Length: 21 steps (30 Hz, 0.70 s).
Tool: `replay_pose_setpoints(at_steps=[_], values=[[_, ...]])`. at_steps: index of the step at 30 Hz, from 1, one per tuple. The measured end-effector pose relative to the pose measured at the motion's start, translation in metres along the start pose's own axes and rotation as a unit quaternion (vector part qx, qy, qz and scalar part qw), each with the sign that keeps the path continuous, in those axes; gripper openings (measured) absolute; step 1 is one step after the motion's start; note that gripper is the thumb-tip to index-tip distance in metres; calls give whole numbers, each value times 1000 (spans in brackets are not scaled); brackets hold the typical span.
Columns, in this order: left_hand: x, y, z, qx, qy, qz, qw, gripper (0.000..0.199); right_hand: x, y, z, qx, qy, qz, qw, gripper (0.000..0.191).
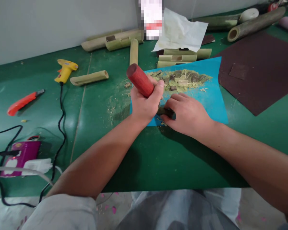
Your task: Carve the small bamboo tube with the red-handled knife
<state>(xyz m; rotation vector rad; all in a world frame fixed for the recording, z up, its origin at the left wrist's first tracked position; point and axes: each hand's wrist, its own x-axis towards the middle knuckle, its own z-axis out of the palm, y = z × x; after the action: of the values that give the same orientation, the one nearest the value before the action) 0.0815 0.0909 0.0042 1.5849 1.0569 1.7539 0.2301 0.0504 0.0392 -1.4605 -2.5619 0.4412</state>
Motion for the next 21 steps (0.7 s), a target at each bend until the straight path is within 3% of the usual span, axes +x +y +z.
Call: replay_pose_setpoints(at_steps=[8, 15, 21], values=[[0, 2, -3, 18, -25, 5, 1000, 42, 2, 2, 4, 0, 2, 9, 1000, 8], [0, 1, -4, 7, -4, 32, 999, 39, 1, 1, 1, 3, -13, 17, 1000, 12], [0, -3, -4, 10, 0, 5, 1000, 42, 2, 1, 2, 4, -5, 16, 1000, 12]])
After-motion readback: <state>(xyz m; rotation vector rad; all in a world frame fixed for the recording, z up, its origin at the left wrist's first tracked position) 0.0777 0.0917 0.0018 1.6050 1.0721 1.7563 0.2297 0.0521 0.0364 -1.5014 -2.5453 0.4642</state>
